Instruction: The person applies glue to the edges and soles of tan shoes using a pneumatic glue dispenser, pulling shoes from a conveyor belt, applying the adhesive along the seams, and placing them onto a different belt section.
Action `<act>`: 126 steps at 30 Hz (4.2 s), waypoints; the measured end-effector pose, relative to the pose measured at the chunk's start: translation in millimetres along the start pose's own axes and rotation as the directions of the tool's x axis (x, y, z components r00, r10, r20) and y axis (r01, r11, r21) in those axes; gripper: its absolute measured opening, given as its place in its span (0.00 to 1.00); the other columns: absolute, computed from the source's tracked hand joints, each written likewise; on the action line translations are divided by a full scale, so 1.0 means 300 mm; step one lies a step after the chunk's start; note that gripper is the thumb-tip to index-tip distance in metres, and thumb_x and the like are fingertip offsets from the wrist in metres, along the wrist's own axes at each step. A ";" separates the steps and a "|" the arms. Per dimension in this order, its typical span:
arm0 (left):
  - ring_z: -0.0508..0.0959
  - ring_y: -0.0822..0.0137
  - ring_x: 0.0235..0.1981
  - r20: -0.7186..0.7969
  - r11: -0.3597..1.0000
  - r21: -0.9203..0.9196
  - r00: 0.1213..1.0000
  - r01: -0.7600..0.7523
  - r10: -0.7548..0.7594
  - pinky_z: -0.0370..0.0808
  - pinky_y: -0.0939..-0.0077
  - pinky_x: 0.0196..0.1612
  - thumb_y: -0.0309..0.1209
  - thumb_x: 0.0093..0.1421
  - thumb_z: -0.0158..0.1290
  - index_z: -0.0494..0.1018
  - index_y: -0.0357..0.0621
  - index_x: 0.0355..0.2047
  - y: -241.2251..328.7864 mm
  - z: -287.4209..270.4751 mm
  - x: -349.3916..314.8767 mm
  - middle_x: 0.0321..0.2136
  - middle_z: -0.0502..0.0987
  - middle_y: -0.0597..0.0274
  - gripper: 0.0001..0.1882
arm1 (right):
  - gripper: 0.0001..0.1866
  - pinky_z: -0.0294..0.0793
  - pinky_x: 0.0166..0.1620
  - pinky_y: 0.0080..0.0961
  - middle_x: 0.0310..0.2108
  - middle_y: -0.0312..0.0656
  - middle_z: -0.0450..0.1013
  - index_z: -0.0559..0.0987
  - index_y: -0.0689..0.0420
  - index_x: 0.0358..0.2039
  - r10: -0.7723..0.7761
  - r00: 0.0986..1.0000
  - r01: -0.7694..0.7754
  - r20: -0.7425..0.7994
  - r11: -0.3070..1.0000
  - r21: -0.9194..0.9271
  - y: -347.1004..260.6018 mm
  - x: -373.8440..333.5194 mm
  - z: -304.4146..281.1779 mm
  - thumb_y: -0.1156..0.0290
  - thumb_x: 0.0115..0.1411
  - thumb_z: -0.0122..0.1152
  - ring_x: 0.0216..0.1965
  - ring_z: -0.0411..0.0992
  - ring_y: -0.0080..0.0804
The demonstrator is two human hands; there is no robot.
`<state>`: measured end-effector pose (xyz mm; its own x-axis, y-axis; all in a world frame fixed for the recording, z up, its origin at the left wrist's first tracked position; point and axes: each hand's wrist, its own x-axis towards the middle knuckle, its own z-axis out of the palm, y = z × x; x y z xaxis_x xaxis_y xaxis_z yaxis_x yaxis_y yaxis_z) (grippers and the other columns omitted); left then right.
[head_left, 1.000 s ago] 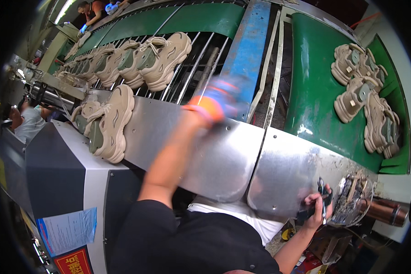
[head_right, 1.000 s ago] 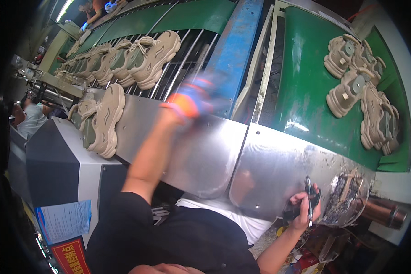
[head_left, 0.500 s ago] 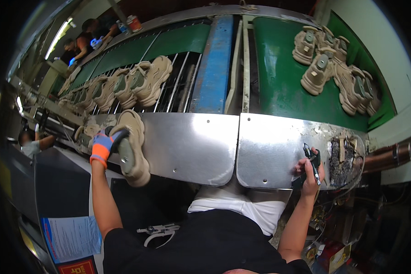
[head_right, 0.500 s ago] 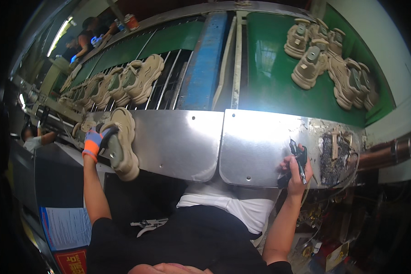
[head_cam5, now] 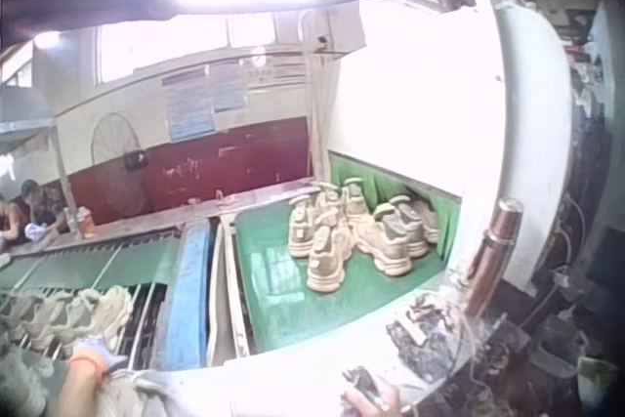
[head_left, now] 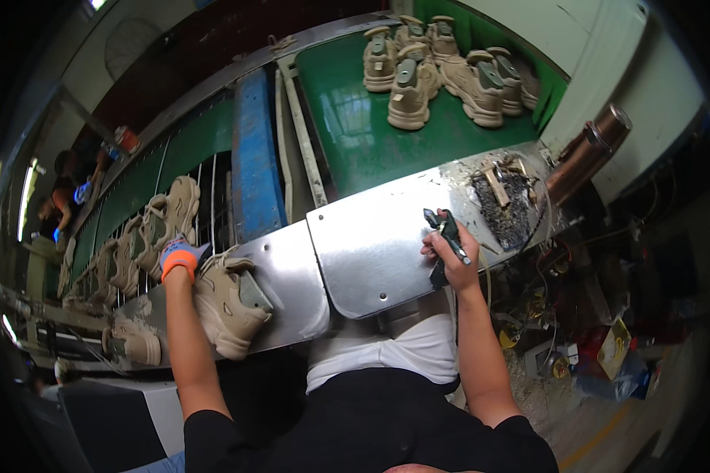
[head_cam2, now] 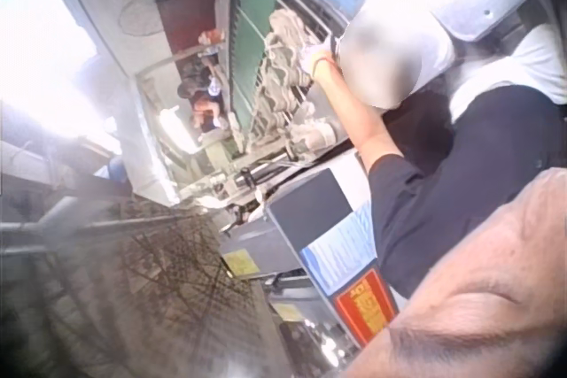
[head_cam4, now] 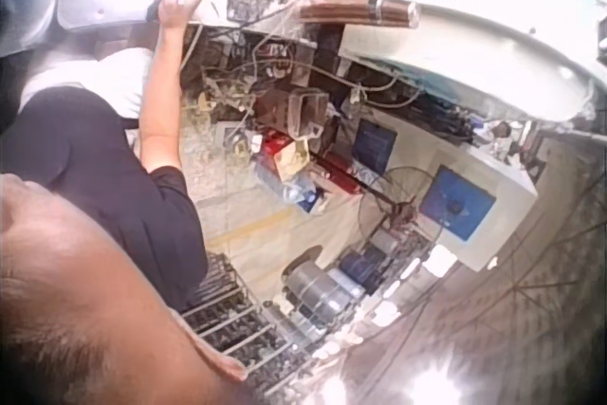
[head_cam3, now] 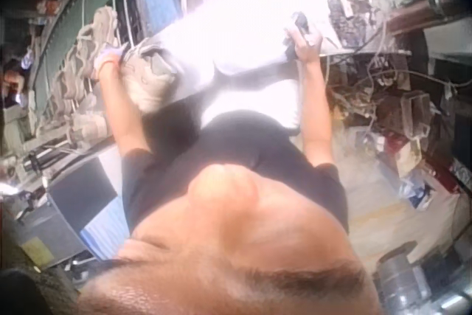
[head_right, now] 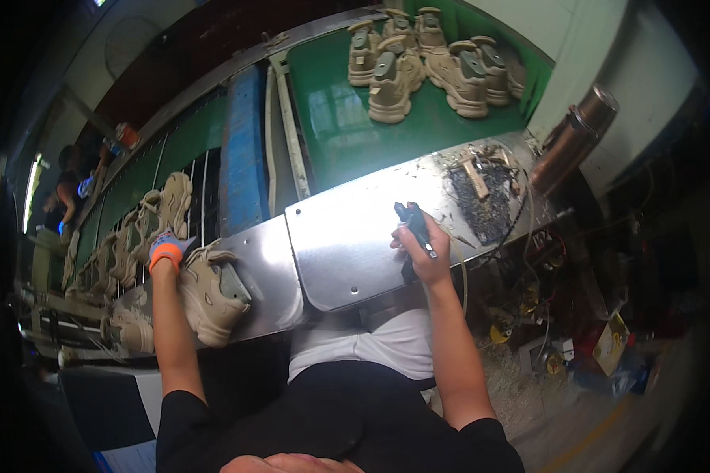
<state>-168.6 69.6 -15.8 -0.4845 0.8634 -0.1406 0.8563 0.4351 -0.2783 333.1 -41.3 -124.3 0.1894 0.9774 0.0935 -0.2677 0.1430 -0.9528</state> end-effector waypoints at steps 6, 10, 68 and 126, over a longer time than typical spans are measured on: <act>0.68 0.48 0.56 -0.337 0.625 -0.105 0.619 -0.773 0.709 0.68 0.62 0.59 0.41 0.44 0.66 0.63 0.43 0.60 0.196 -0.032 -0.244 0.57 0.67 0.46 0.43 | 0.25 0.72 0.30 0.16 0.30 0.42 0.76 0.68 0.69 0.56 0.024 0.999 -0.024 0.033 1.000 -0.017 -0.023 0.006 -0.001 0.71 0.59 0.57 0.28 0.75 0.23; 0.73 0.47 0.50 -0.033 0.570 0.103 0.570 -0.815 0.821 0.71 0.58 0.52 0.47 0.43 0.67 0.55 0.45 0.65 0.429 -0.111 -0.591 0.52 0.70 0.43 0.51 | 0.25 0.72 0.30 0.17 0.30 0.43 0.76 0.68 0.69 0.55 0.024 1.000 -0.024 -0.004 1.000 -0.010 -0.016 0.008 -0.004 0.72 0.59 0.57 0.29 0.75 0.25; 0.67 0.59 0.58 -0.729 -0.456 -0.683 0.564 -0.570 0.387 0.62 0.61 0.62 0.65 0.59 0.41 0.61 0.32 0.58 0.261 -0.122 -0.111 0.56 0.67 0.51 0.45 | 0.24 0.67 0.27 0.22 0.22 0.38 0.66 0.67 0.68 0.55 0.073 0.910 -0.230 0.407 0.908 0.350 -0.020 -0.209 0.335 0.74 0.58 0.53 0.21 0.65 0.24; 0.76 0.52 0.50 0.264 -0.117 -0.554 0.307 0.824 0.914 0.76 0.56 0.51 0.67 0.62 0.31 0.53 0.42 0.65 0.422 0.164 -0.865 0.53 0.71 0.44 0.45 | 0.20 0.62 0.23 0.17 0.21 0.32 0.66 0.66 0.63 0.53 0.492 0.792 -0.513 0.362 0.857 -0.043 -0.184 -0.266 0.320 0.77 0.60 0.51 0.18 0.61 0.14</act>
<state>56.8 -111.8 -61.4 0.5867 0.5958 -0.5485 -0.4003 0.8021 0.4431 242.1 -112.2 -51.3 -0.3236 0.9005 -0.2905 -0.2859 -0.3857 -0.8772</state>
